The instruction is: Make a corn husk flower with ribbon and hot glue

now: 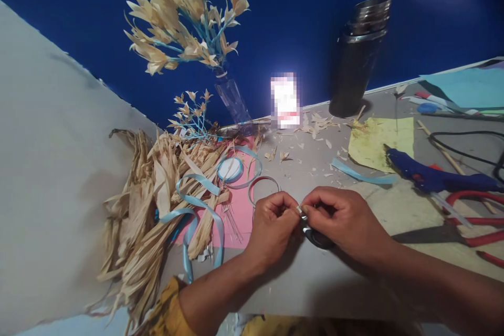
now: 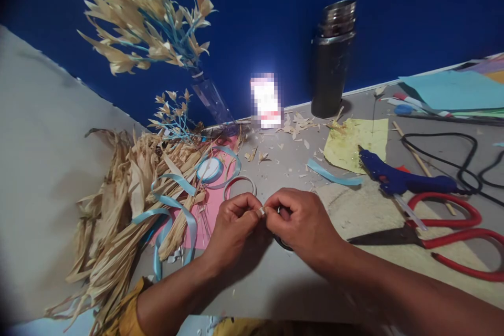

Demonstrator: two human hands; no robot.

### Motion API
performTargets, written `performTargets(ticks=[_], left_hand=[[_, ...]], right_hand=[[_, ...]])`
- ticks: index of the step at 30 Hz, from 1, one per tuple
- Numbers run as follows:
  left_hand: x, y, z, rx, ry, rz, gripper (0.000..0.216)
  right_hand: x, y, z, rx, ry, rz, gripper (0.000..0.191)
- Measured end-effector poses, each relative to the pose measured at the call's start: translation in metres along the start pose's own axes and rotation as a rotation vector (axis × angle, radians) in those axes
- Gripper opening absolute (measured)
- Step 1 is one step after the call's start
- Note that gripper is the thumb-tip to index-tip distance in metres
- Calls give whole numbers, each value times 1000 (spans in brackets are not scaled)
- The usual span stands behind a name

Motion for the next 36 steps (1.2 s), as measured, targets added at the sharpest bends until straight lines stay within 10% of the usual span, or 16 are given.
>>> performTargets(ticks=[12, 22, 36], left_hand=[[-5, -3, 3, -140, 351, -136, 10], [0, -11, -6, -150, 301, -17, 42], [14, -11, -5, -194, 90, 196, 23]], right_hand=[[17, 2, 18, -165, -746, 777, 24], [18, -3, 13, -127, -663, 708, 21], [17, -7, 14, -179, -883, 740, 25]])
Point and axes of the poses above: each hand's wrist, its own y-axis away from the middle knuckle, its own z-axis out of the palm, x = y × z, the point moved 4 cm from there along -y, towards the middle knuckle, and after that the axes turned 9 degrees about x, right-handed, at the moved point
